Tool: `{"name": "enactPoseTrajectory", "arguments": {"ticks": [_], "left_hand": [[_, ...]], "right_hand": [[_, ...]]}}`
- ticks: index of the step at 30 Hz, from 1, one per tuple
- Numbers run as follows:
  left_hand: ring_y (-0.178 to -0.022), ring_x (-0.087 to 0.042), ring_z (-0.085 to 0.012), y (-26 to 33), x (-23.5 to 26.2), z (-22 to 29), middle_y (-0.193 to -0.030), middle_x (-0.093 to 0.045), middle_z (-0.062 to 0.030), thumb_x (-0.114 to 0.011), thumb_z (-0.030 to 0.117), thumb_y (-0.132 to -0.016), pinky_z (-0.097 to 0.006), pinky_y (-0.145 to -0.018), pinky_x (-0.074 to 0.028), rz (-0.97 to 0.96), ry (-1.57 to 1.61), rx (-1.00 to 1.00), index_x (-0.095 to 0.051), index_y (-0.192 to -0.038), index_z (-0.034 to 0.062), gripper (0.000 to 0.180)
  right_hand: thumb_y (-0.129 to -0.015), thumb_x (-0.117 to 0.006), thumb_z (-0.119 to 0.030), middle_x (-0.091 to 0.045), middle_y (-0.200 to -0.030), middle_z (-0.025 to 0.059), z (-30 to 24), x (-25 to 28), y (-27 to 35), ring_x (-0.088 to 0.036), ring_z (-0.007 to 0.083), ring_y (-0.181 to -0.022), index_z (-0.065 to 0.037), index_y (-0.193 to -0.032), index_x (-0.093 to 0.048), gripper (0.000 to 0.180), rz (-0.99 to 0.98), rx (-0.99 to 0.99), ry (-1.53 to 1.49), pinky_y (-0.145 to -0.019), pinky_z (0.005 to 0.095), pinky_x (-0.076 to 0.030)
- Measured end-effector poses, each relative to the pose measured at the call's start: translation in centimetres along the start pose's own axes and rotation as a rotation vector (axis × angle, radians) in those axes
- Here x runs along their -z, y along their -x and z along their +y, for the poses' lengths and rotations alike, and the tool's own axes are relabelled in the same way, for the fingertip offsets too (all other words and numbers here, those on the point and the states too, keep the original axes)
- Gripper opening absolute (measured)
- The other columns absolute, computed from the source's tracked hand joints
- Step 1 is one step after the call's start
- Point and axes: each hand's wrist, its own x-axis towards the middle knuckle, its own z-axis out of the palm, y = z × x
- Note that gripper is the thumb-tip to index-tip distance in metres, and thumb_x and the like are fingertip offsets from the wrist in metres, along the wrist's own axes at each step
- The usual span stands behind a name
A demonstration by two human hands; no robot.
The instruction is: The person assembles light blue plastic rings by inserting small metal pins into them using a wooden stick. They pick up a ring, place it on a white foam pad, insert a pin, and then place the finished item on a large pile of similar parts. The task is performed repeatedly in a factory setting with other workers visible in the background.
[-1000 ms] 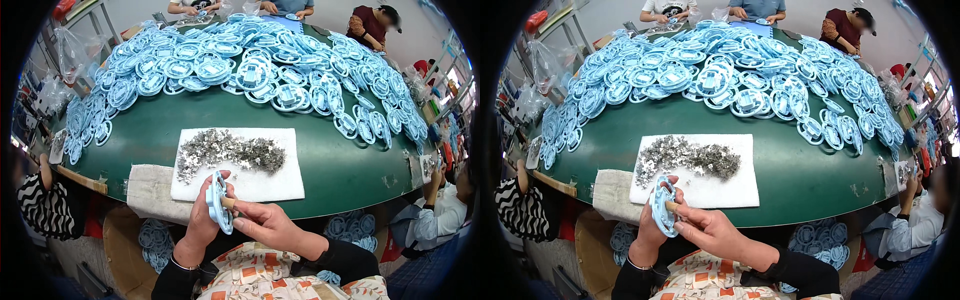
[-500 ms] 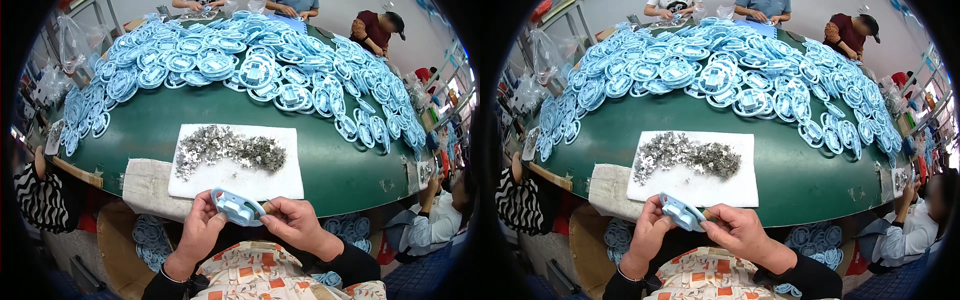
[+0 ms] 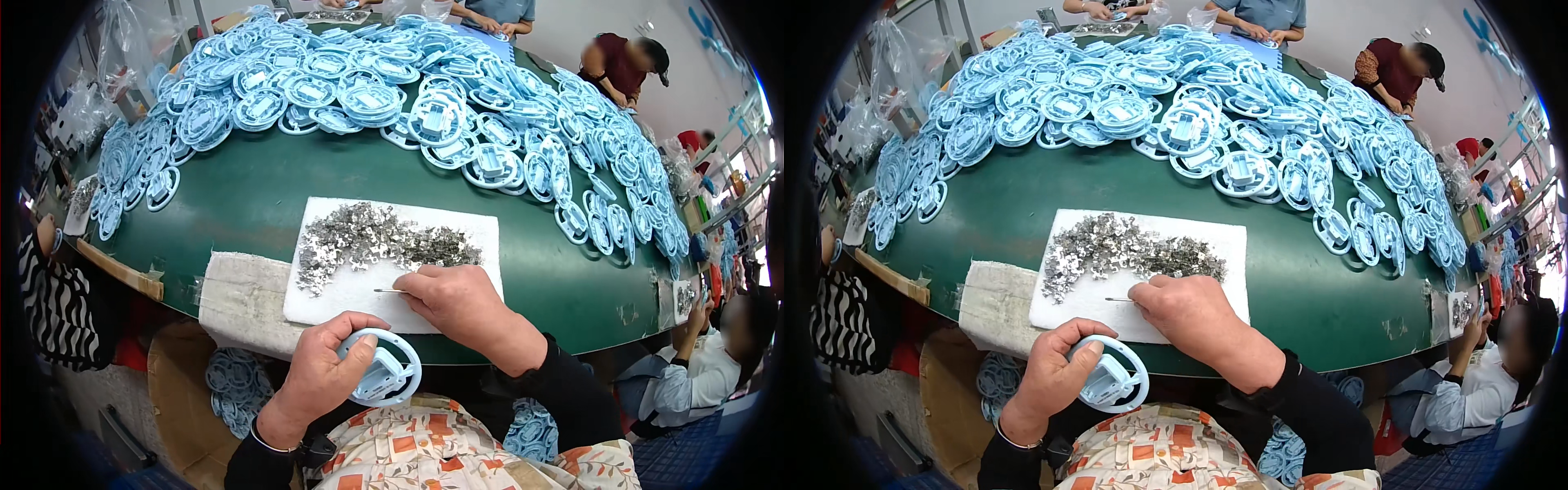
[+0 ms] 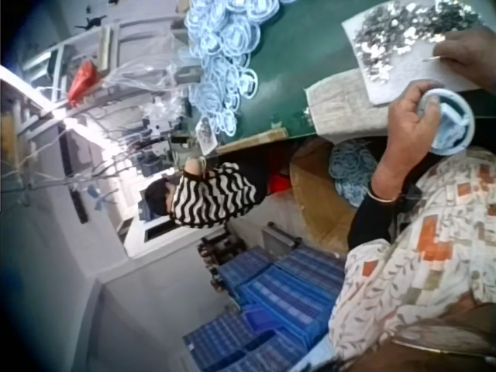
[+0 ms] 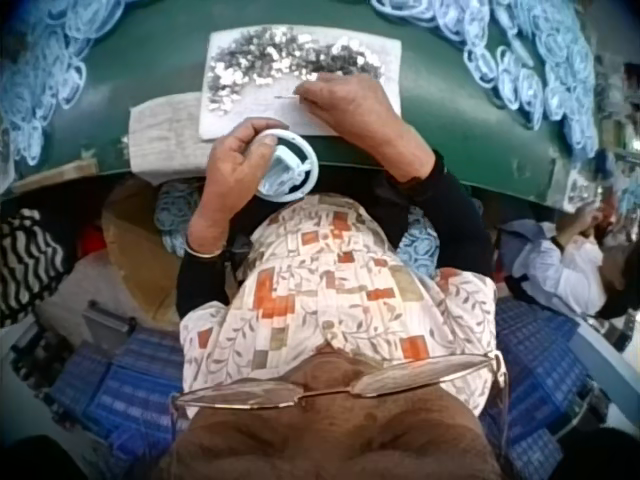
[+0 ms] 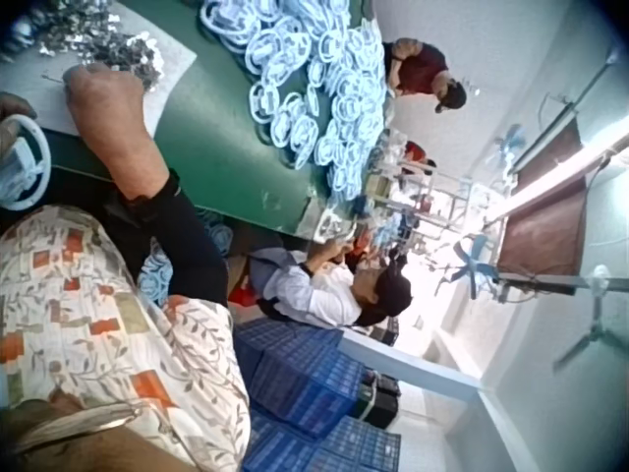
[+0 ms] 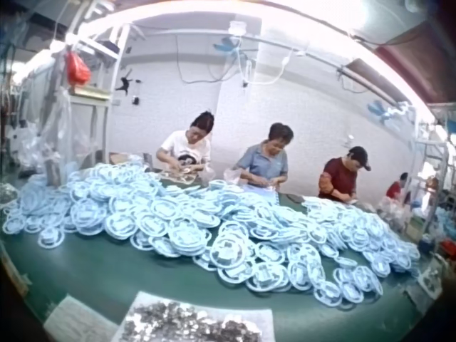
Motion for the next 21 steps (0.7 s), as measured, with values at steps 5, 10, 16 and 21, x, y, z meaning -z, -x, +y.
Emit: {"name": "enactPoseTrajectory", "arguments": {"ticks": [5, 10, 16, 21], "left_hand": [[-0.08, -0.057, -0.0038, -0.6, -0.2, -0.3, -0.089, -0.068, -0.0004, -0.053, 0.016, -0.106, -0.022, -0.07, -0.047, 0.031, -0.053, 0.051, -0.068, -0.11, -0.0027, 0.025], [-0.076, -0.054, -0.0036, -1.9, -0.8, -0.1, -0.085, -0.066, 0.0019, -0.05, 0.022, -0.108, -0.023, -0.068, -0.046, 0.001, -0.179, 0.058, -0.069, -0.11, -0.0024, 0.031], [-0.075, -0.054, -0.0048, -2.7, -1.5, -0.2, -0.085, -0.065, 0.0025, -0.051, 0.022, -0.108, -0.025, -0.068, -0.047, -0.047, -0.212, 0.05, -0.069, -0.118, -0.0026, 0.032], [-0.076, -0.061, -0.007, -3.6, -2.3, -0.7, -0.08, -0.07, -0.0068, -0.052, 0.024, -0.106, -0.027, -0.069, -0.051, -0.021, -0.164, 0.078, -0.068, -0.126, -0.0024, 0.036]], "right_hand": [[-0.091, -0.069, -0.015, -0.071, -0.084, 0.0117, 0.6, -0.6, -0.6, -0.07, 0.0327, -0.073, -0.007, -0.098, -0.07, 0.011, 0.036, -0.114, -0.207, -0.064, 0.0416, -0.055], [-0.092, -0.068, -0.015, -0.07, -0.079, 0.0143, -0.3, 0.9, -0.1, -0.069, 0.0317, -0.071, -0.003, -0.095, -0.068, 0.012, 0.045, -0.308, -0.36, -0.063, 0.0386, -0.053], [-0.091, -0.069, -0.013, -0.069, -0.079, 0.0143, 0.2, 0.4, 0.9, -0.069, 0.0324, -0.07, -0.003, -0.097, -0.068, 0.012, 0.129, -0.247, -0.296, -0.062, 0.0388, -0.053], [-0.088, -0.073, -0.007, -0.07, -0.08, 0.013, -0.8, -0.8, 2.2, -0.07, 0.0296, -0.068, -0.003, -0.097, -0.07, 0.011, 0.287, -0.104, -0.264, -0.058, 0.0359, -0.053]]}}
